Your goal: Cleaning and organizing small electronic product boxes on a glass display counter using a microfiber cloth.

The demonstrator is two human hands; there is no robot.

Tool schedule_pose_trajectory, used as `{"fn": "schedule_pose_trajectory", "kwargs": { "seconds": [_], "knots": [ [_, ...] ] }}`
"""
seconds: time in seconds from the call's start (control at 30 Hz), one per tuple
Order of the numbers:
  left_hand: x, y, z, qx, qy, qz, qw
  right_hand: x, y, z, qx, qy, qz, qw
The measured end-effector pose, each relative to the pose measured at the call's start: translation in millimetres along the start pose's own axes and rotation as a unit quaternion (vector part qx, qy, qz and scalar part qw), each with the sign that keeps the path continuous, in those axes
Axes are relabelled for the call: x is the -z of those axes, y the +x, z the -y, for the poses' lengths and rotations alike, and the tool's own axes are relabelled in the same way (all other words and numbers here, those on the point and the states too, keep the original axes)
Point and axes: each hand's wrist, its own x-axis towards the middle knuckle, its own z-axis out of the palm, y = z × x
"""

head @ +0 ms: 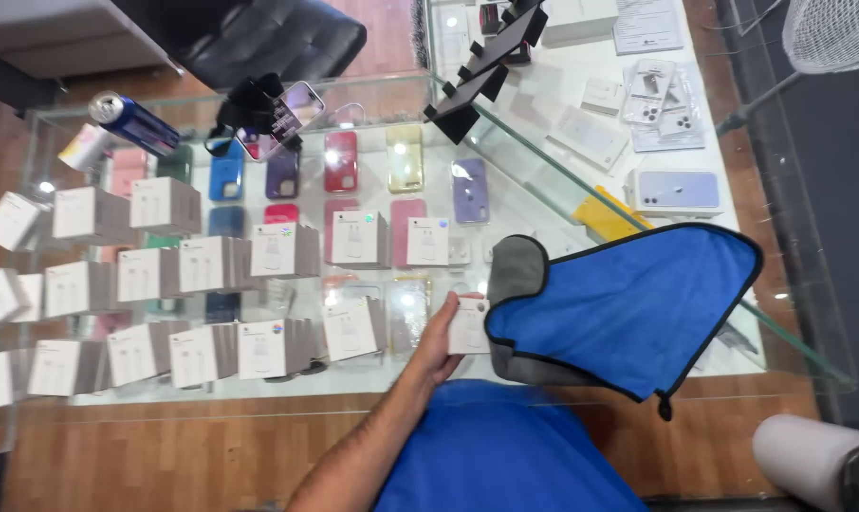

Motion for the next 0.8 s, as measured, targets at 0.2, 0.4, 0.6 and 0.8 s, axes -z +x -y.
{"fn": "schedule_pose_trajectory", "kwargs": {
  "seconds": [0.2, 0.4, 0.6, 0.8],
  "knots": [
    [-7, -10, -30, -0.03, 0.007, 0.009, 0.999, 1, 23, -11, 0.033, -0.016, -0.015, 0.999],
    [-16, -7, -11, 0.007, 0.033, -0.066, 0.997, 25, -35, 10, -0.05, -0.014, 0.038, 0.998],
    [-16, -12, -15, -0.059, 0.004, 0.023, 0.998, 28, -63, 25, -0.086, -0.021, 0.061, 0.994],
    [-21, -15, -22, -0.075, -0.009, 0.043, 0.996, 28, -61, 24, -0.084, -0.038, 0.064, 0.994]
  ]
}}
